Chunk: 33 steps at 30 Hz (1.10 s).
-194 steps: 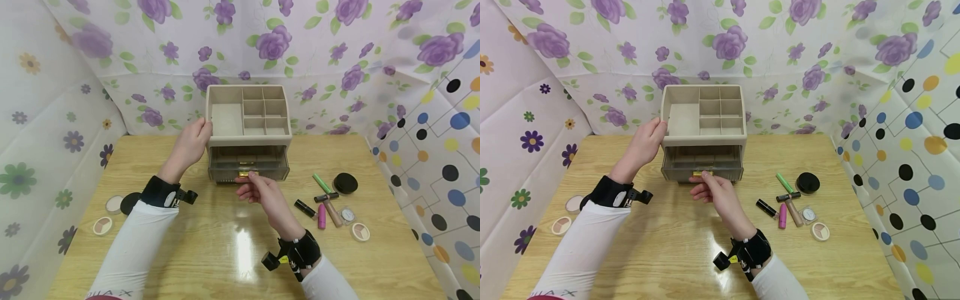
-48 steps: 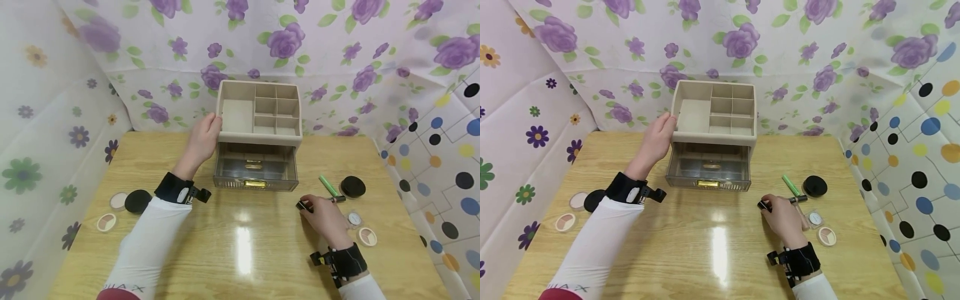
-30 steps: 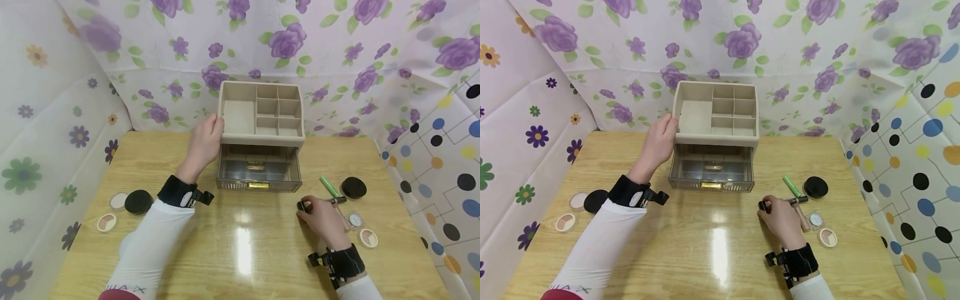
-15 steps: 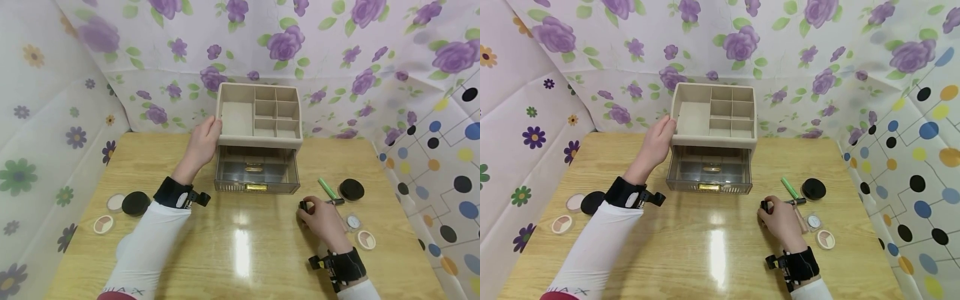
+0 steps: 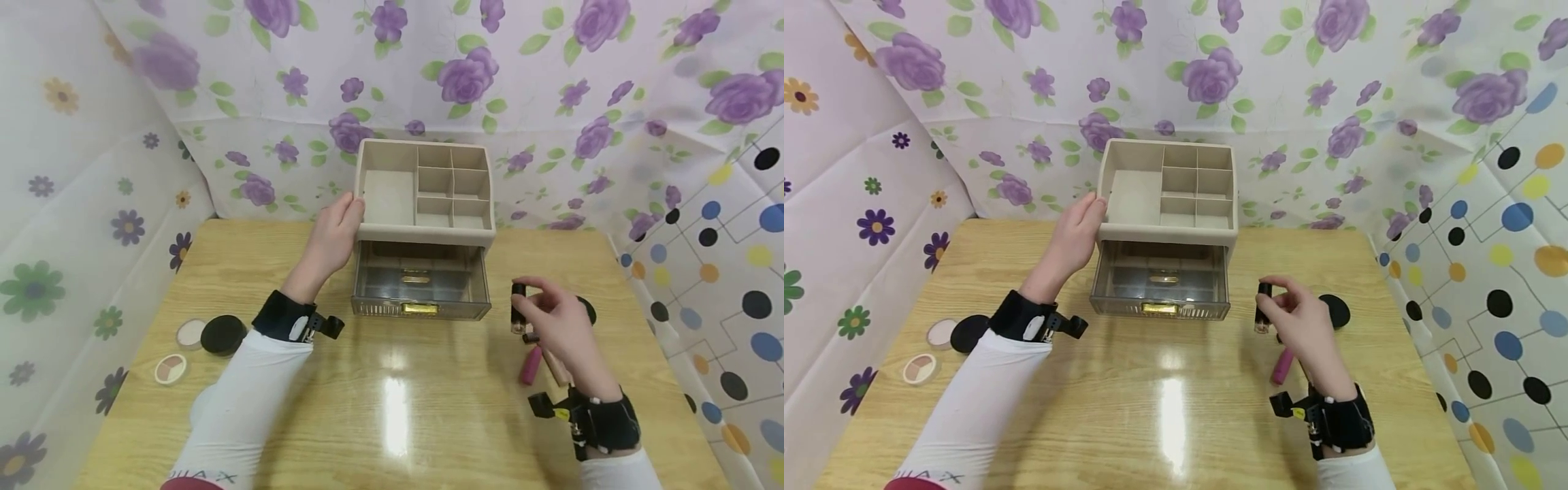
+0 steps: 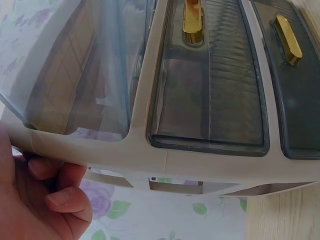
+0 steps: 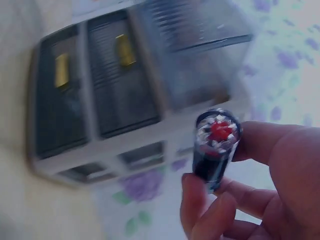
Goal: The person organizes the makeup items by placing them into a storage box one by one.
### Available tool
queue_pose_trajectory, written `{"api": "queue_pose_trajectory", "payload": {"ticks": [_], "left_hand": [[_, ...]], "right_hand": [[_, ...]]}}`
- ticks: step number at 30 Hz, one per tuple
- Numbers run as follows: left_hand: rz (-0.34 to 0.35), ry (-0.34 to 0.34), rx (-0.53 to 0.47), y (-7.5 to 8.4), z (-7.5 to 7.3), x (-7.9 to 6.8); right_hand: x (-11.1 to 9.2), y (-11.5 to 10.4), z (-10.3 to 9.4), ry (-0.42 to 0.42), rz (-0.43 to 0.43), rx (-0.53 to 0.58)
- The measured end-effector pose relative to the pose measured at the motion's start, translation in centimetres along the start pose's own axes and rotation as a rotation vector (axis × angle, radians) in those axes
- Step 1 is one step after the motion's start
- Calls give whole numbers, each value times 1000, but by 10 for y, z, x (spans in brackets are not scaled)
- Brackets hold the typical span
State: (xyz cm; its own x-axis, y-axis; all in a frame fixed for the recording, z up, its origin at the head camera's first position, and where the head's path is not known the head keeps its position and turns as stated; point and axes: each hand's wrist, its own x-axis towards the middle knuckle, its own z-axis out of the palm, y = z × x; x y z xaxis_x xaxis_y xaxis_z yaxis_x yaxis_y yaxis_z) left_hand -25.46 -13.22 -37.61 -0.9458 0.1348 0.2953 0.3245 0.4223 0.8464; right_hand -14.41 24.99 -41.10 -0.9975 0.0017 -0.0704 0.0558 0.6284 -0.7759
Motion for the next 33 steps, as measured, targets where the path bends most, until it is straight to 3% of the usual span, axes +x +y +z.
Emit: {"api": "queue_pose_trajectory", "payload": {"ticks": [7,11,19,26,33], "left_hand": [[24,10,-3,0,2,3],[10,2,-18,2,1,5],[-19,-12,-13,0,1,2],[-16,-5,-15,1,1,1],[-8,-14,-18,0,1,0]], "right_hand": [[0,-37,-17,144,-112,200],[-3,-61,-16,201,-205,223],[0,-98,13,109,-345,151],[8,-122,37,17,-374,52],[18,-138,59,11,-413,-10]]}}
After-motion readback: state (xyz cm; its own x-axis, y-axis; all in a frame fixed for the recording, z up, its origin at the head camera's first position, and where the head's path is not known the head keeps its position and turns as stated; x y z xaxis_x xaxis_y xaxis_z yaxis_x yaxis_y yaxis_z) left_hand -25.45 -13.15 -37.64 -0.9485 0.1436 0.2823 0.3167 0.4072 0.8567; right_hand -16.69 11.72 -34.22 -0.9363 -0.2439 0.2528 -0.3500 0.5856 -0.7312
